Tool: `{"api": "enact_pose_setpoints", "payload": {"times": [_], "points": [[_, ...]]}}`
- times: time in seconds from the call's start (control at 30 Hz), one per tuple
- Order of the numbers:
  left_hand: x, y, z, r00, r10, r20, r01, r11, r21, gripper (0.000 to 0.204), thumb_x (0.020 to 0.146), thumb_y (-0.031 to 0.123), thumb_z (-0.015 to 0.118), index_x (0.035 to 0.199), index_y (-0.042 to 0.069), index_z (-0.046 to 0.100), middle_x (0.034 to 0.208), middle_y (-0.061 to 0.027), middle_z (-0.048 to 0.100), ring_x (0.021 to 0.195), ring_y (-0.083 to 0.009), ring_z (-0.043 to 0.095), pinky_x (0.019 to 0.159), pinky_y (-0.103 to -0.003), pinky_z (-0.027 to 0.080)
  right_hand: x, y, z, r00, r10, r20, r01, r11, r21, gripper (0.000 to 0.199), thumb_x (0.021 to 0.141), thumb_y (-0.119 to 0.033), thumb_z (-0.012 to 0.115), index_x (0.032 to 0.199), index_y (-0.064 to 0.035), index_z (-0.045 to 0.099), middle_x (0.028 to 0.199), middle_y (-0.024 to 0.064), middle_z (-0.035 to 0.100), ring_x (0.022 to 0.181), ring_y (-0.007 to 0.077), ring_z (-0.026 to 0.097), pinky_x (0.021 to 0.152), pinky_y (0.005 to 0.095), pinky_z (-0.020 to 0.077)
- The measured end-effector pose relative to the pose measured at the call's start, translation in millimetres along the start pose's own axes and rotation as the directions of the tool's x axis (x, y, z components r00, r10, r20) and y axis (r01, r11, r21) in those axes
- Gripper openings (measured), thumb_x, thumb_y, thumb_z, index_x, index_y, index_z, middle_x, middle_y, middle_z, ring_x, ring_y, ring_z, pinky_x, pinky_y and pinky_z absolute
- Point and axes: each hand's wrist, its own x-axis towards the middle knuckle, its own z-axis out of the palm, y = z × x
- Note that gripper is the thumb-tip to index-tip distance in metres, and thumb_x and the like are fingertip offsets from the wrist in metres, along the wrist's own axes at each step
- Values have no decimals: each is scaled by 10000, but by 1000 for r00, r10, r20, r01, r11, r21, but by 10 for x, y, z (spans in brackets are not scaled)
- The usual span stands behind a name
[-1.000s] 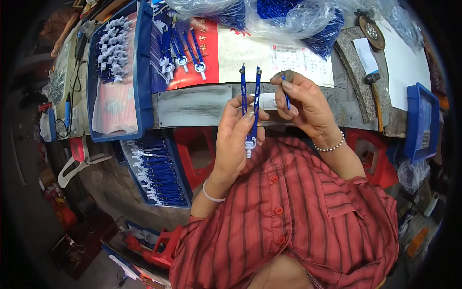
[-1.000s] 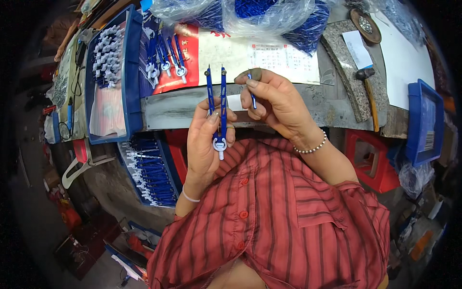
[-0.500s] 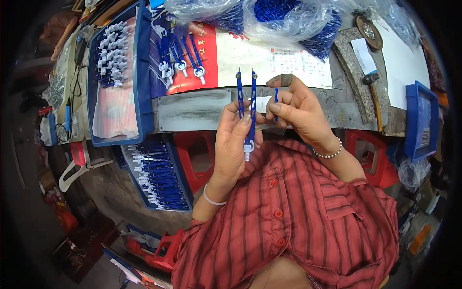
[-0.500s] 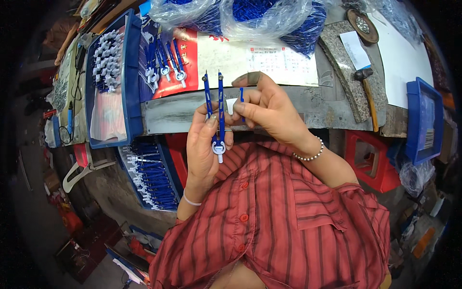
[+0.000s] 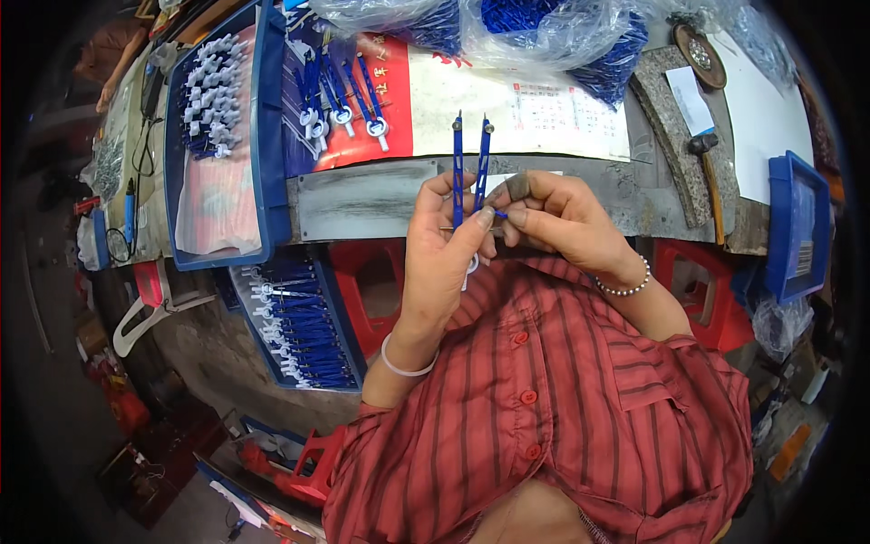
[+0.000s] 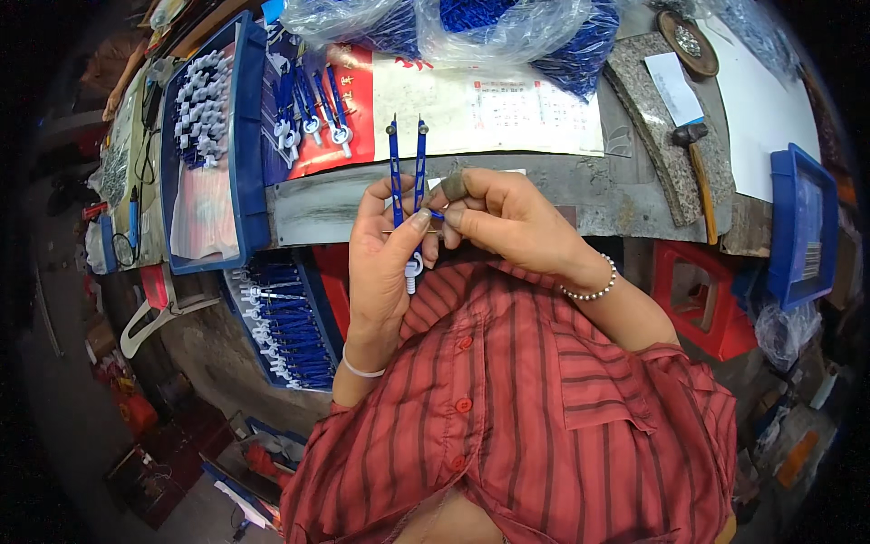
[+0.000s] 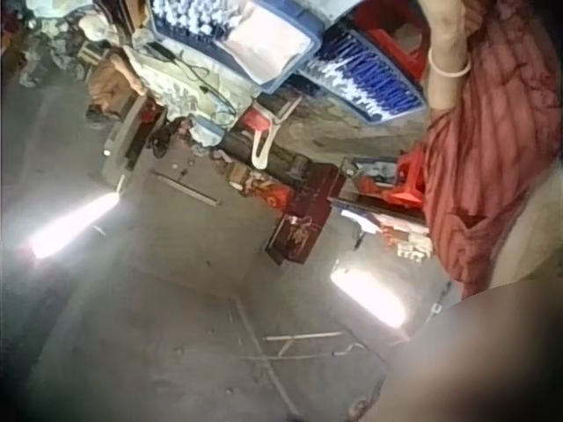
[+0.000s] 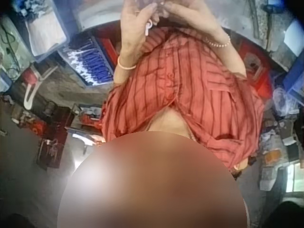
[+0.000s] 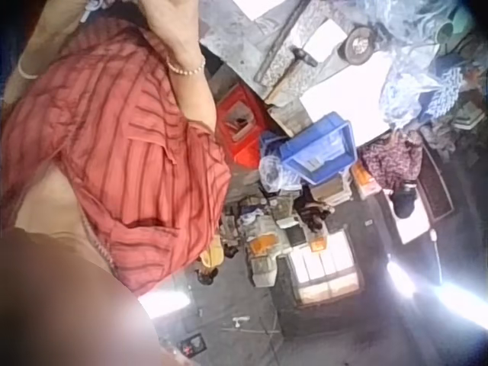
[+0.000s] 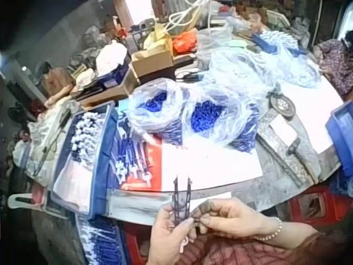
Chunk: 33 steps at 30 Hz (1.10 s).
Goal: Manually assembling drafting compass components at a workstation.
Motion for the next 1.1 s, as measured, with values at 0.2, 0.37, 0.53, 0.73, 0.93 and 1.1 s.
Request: {"api": "enact_pose_setpoints", "payload": {"times": [0.2, 0.37, 0.53, 0.73, 0.93, 1.1], "points": [[-5, -22, -10, 999, -9, -32, 9, 1000, 16, 372, 853, -9, 567, 1185, 25, 403, 872, -53, 574, 600, -71, 525, 525, -194, 426, -15, 20, -26, 997, 79, 16, -80, 995, 62, 286, 856, -33, 564, 1131, -25, 488, 780, 41, 605, 538, 31, 433, 486, 167, 311], [-7, -50, -8, 996, 47, -80, -49, 999, -21, 345, 848, -41, 551, 1163, 28, 426, 851, -57, 589, 594, -83, 530, 514, -198, 427, 9, 124, 13, 998, -15, -62, 21, 995, 94, 290, 851, -35, 596, 1122, -21, 494, 795, 56, 614, 561, 60, 484, 516, 173, 372], [-44, -45, 42, 994, 91, -65, -87, 995, 52, 356, 846, -51, 540, 1172, 23, 417, 894, -68, 602, 594, -75, 519, 514, -195, 426, 17, 170, -7, 989, -75, -128, 94, 985, 143, 164, 908, -79, 552, 1049, 5, 549, 800, 57, 614, 603, 66, 516, 559, 188, 409], [-52, -23, 79, 997, 78, -26, -75, 993, 92, 377, 841, -45, 543, 1187, 20, 409, 923, -78, 605, 610, -78, 520, 545, -201, 434, 58, 202, -7, 973, -151, -172, 174, 976, 130, 225, 963, -176, 464, 1051, 9, 558, 741, 35, 580, 553, 56, 471, 529, 183, 379], [-64, -45, 43, 1000, 25, 10, -26, 997, 76, 408, 831, -39, 541, 1211, 8, 401, 936, -77, 600, 643, -85, 526, 575, -199, 434, 85, 160, -49, 974, -182, -137, 198, 974, 110, 261, 976, -208, 431, 1044, 10, 558, 731, 30, 564, 533, 51, 430, 497, 180, 339], [-53, -66, 5, 997, -60, 53, 59, 998, 11, 430, 828, -38, 538, 1230, 8, 395, 936, -68, 581, 649, -85, 521, 576, -196, 429, 93, 143, -46, 973, -186, -134, 182, 982, -39, 252, 975, -188, 435, 1059, 11, 565, 734, 17, 558, 543, 36, 430, 501, 164, 333]]}}
